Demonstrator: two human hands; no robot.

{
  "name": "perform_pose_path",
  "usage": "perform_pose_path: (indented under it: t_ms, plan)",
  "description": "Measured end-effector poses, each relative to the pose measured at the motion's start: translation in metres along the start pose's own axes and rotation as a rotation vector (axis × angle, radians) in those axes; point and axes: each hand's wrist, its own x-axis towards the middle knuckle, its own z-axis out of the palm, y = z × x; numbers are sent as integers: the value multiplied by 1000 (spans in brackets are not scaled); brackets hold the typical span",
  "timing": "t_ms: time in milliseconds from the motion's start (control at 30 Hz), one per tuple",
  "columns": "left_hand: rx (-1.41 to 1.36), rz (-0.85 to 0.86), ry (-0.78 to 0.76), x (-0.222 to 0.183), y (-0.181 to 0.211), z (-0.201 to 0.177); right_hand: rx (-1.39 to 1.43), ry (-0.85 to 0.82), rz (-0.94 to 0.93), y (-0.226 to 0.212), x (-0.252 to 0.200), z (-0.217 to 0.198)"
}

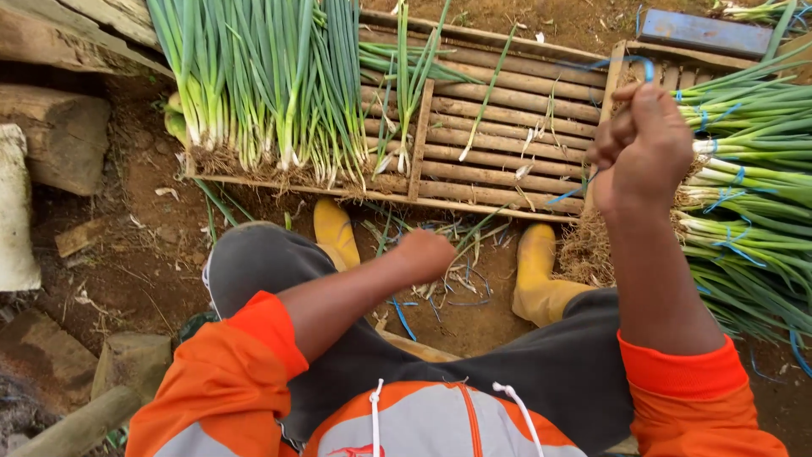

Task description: Bundling harvested green onions and tying them with blue plastic string

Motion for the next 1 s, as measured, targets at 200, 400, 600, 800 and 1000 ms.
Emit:
perform_pose_path:
  t_ms: [200, 400, 600, 800, 1000]
  plan:
    - [-36, -424, -125, 50, -66, 0, 5, -32, -108, 1, 5, 5]
    - [-405, -795, 443, 125, -138, 45, 10, -58, -178, -1, 9, 3]
    - [-715, -967, 724, 144, -156, 96, -15, -40, -226, 1, 7, -11]
    - [-654, -1004, 865, 165, -179, 107, -124, -58, -278, 5, 14, -13]
    - [-563, -1046, 788, 175, -189, 105, -206, -67, -293, 7, 9, -9]
